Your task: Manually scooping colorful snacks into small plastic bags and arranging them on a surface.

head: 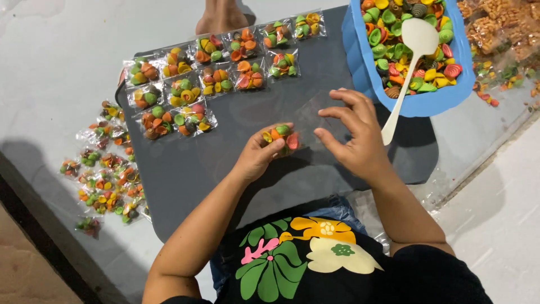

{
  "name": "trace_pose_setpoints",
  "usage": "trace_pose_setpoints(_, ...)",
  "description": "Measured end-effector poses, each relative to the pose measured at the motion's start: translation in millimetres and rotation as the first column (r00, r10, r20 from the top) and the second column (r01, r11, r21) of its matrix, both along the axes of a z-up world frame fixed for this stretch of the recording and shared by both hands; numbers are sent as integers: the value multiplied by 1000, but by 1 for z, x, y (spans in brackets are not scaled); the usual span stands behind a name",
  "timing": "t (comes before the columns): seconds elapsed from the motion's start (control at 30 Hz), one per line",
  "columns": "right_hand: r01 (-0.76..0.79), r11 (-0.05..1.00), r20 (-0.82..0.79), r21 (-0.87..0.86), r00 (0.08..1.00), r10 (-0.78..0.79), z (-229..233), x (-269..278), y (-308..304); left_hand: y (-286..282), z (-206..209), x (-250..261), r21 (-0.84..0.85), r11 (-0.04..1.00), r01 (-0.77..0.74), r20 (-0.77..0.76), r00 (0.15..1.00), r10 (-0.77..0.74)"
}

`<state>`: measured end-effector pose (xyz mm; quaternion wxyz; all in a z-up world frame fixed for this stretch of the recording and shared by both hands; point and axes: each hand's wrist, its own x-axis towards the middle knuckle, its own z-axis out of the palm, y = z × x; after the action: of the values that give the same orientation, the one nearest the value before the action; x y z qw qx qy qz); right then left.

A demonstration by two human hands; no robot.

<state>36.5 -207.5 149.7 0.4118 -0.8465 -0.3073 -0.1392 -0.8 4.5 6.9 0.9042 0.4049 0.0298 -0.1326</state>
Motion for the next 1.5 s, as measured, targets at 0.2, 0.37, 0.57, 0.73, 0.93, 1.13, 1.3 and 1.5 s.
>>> trace_pose_setpoints(0.2, 35, 902, -509, 431, 834, 211, -30, 13, -8, 1, 10, -1, 21, 998, 52, 4, 999, -53)
trace_pose_setpoints(0.37, 165, 920, -351, 355, 936, -32, -38, 11, -10, -4, 8, -3, -17, 998, 55, -26, 998, -55)
trace_pose_setpoints(0.57, 56, 957, -110, 283, 994, -25, -13, 7, -12, 3, -1, 2, -49, 998, 33, -2, 999, -33)
trace_pose_setpoints(0.73, 19, 999, 20, 35, 1000, -20, -6, -2, 0, 0, -4, 1, -21, 999, 31, 8, 1000, -31)
trace_pose_setpoints(0.93, -55, 998, -124, 40, 990, 59, 0, -8, -9, 1, -11, 4, -4, 1000, 18, 27, 999, -18)
trace_pose_setpoints(1.13, 123, 992, 198, -42, 974, -112, 16, -18, -75, 3, 13, 4, -188, 982, 35, 15, 999, -32)
trace_pose_setpoints(1.3, 379, 820, 294, -430, 917, -270, 16, -19, -126, 14, 10, 6, -310, 944, 112, 36, 994, -106)
trace_pose_setpoints(1.5, 376, 769, 375, -517, 907, -191, -31, 2, -129, 14, 1, 5, -271, 960, 67, -32, 996, -79)
